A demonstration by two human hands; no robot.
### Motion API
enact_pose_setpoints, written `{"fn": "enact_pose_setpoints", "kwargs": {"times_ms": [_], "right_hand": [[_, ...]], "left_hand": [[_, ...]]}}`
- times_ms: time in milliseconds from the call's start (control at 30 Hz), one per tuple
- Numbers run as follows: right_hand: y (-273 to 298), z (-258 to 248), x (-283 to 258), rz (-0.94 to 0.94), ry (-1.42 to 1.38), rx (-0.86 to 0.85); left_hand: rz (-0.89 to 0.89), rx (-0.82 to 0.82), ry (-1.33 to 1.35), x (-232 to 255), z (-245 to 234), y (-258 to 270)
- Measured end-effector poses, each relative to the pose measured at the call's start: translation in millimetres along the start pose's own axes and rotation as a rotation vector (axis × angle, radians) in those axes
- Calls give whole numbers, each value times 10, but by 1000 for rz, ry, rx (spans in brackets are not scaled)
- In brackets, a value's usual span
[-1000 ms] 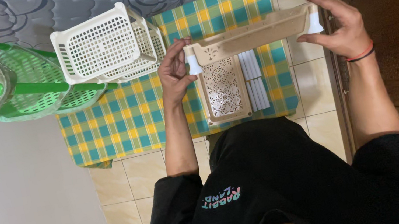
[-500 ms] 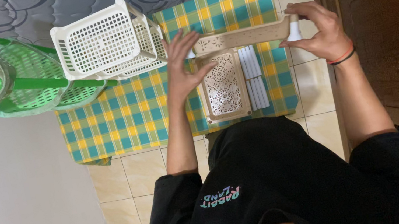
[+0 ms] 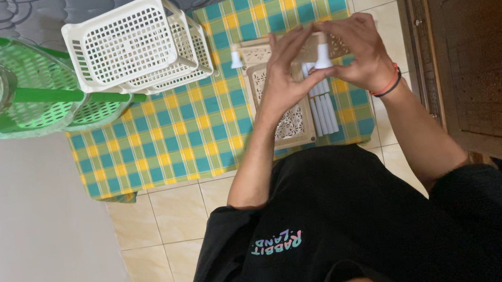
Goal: The person assembles a small plastic storage unit by inserting white cylindrical legs into the corners of beige trays. They attach caps to the legs, then insert the legs into the tray holes and stack the trays to form a two-tier unit.
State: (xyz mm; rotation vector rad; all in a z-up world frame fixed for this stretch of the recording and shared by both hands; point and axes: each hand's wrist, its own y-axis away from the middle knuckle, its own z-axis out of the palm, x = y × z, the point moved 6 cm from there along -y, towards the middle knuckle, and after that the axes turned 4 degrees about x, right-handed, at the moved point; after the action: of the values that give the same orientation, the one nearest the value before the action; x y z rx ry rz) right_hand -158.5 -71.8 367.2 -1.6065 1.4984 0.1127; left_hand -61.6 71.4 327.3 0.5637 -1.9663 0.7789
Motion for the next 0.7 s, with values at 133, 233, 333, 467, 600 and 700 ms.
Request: {"fn": "enact_pose_setpoints", "kwargs": {"times_ms": [133,233,333,467,600,700], "right_hand": [[-39,19,-78,-11,-18,-4],[-51,38,-88,-31,-13,-17],[-47,92,-66,-19,20,-42],[-38,162,-32,26,27,-56],[-35,204,-24,17,5,-89],[-14,205,-34,-38,94,-102]], "left_hand": [[-36,-7,100,-42,-38,-5],[-60,9,108,-74,-45,23],[-54,39,121,-72,-75,67],[-82,60,138,-94,-101,107],[-46,60,92,-166,-104,162],[-35,75,87,-310,-124,226]]}}
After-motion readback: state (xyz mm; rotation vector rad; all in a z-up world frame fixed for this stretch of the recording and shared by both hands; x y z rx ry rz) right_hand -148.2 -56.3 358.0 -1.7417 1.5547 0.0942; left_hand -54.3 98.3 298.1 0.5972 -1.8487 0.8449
